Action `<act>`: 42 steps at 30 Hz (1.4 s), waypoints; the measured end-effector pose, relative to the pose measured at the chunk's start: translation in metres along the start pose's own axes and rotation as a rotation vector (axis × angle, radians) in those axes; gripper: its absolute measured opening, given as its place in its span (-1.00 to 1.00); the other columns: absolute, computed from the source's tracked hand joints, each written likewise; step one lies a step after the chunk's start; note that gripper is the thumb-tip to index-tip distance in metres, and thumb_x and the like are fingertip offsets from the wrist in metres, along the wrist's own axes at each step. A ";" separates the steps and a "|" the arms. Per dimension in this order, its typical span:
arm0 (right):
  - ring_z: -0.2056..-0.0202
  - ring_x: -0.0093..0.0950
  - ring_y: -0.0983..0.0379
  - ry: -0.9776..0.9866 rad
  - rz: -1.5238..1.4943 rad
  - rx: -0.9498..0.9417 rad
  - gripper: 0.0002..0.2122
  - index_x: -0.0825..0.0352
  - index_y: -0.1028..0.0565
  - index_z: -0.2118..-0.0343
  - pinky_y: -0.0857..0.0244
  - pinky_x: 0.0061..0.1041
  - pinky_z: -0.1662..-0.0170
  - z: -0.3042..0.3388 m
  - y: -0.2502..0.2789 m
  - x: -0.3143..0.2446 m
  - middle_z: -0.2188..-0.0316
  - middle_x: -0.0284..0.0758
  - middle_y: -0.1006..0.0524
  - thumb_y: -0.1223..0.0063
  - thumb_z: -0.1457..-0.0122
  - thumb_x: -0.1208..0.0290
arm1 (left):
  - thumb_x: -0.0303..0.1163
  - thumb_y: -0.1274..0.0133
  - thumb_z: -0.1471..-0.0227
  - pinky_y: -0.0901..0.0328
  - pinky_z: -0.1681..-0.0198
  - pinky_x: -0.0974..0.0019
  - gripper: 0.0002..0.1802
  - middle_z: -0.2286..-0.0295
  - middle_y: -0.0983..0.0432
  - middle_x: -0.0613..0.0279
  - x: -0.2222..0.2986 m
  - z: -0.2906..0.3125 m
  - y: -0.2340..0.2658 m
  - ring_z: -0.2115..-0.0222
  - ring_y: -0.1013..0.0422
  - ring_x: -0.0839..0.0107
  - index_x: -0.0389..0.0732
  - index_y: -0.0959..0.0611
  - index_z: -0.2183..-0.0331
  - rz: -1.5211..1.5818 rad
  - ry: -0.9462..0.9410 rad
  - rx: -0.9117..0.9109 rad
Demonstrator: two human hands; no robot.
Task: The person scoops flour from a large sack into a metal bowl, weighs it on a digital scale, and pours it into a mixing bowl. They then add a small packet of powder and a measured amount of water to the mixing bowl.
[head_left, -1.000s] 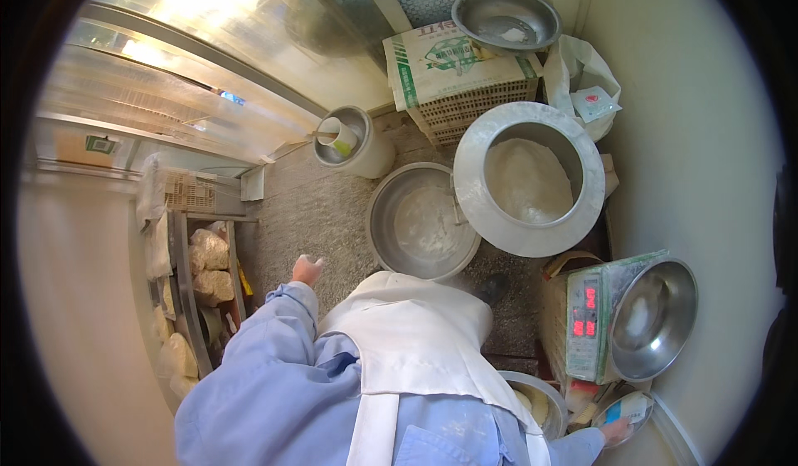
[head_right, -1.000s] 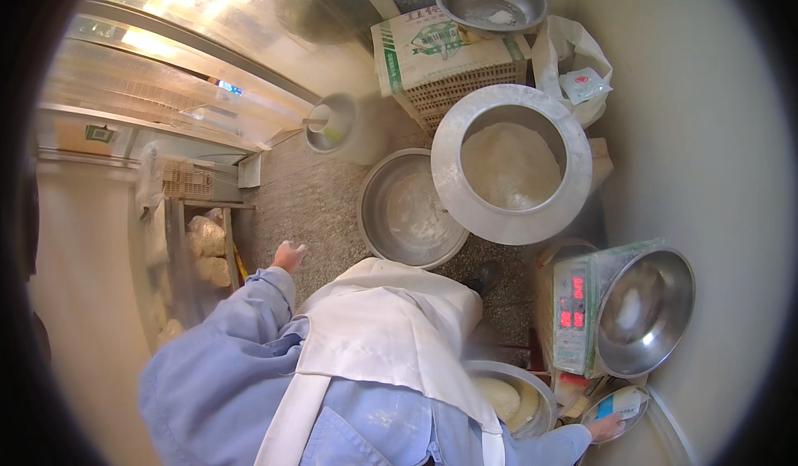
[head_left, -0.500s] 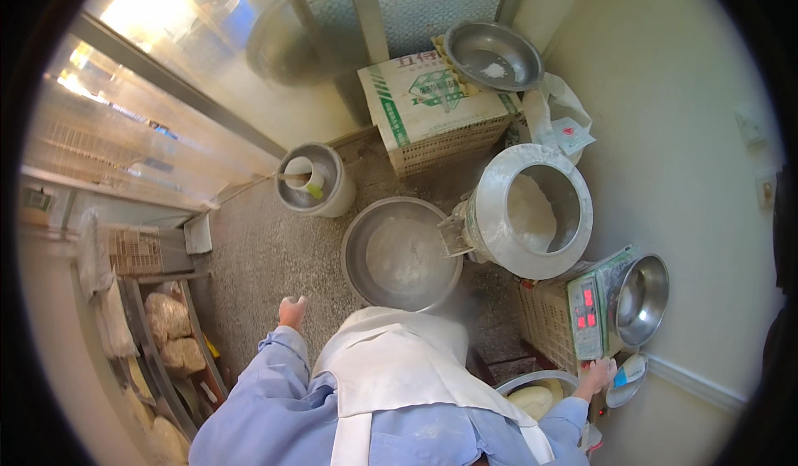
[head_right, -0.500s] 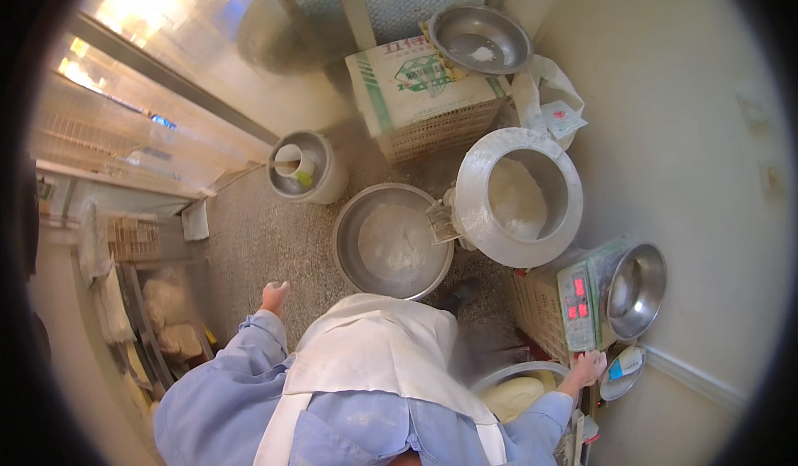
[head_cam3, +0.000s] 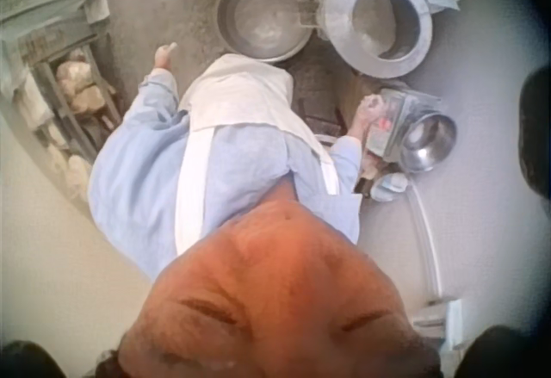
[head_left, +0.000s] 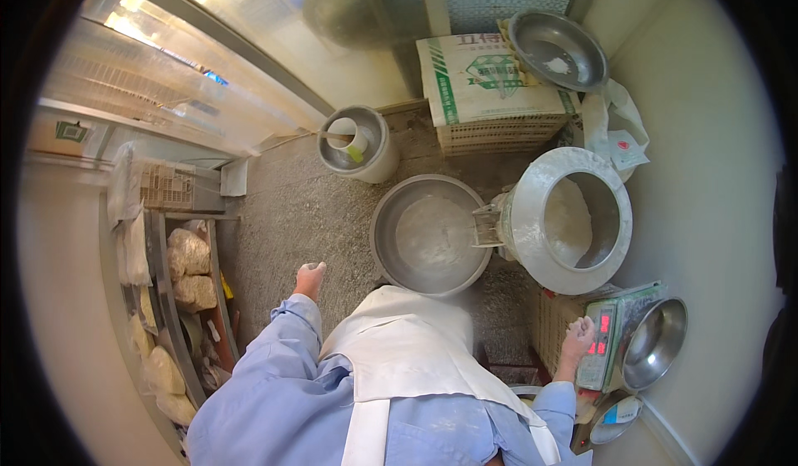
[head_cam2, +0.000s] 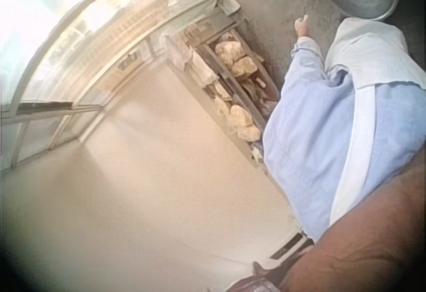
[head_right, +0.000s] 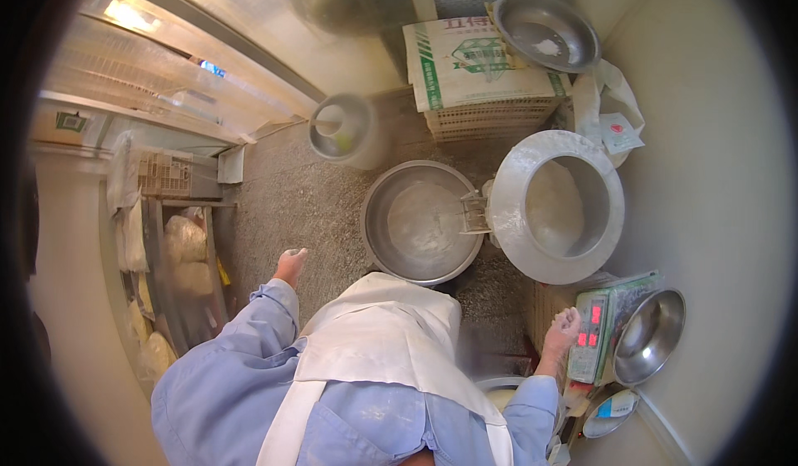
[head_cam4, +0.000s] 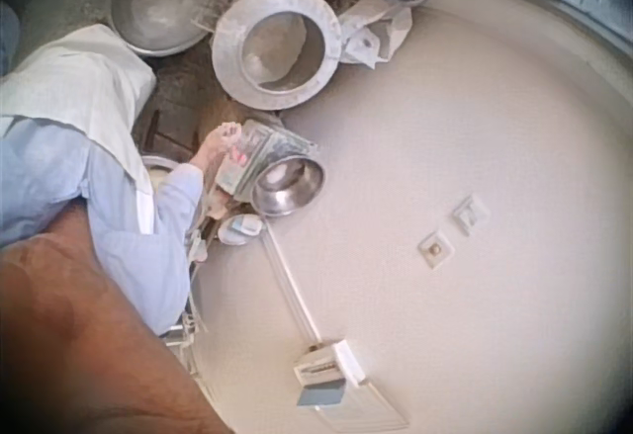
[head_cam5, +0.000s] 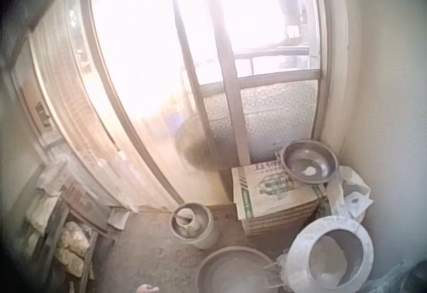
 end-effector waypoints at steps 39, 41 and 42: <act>0.55 -0.45 -0.46 -0.604 0.675 -0.806 -0.84 0.42 -0.50 0.46 -0.32 -0.47 0.52 0.357 -0.163 0.072 0.54 -0.18 -0.49 0.15 0.00 0.53 | -0.34 0.21 -0.10 -0.09 -0.04 0.13 -0.65 0.07 -0.26 0.08 0.047 -0.413 -0.208 0.01 -0.17 0.20 -0.30 -0.33 0.08 0.940 0.096 -0.557; 0.54 -0.46 -0.46 -0.787 0.443 -0.567 -0.84 0.41 -0.51 0.46 -0.32 -0.47 0.54 0.352 -0.166 0.059 0.53 -0.19 -0.50 0.15 -0.01 0.53 | -0.33 0.18 -0.09 -0.09 -0.03 0.10 -0.65 0.09 -0.27 0.09 0.056 -0.412 -0.203 0.02 -0.18 0.20 -0.29 -0.33 0.10 0.780 -0.008 -0.552; 0.55 -0.46 -0.45 -0.783 0.461 -0.511 -0.85 0.40 -0.50 0.47 -0.31 -0.47 0.55 0.347 -0.169 0.053 0.53 -0.20 -0.50 0.16 -0.01 0.53 | -0.33 0.17 -0.09 -0.09 -0.03 0.09 -0.66 0.09 -0.28 0.10 0.058 -0.411 -0.199 0.03 -0.19 0.20 -0.29 -0.34 0.11 0.775 0.026 -0.527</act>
Point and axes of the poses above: each hand's wrist, its own z-axis away from the middle knuckle, its own y-axis out of the back of the hand, x = y × z, the point moved 5 cm from there along -z, towards the middle knuckle
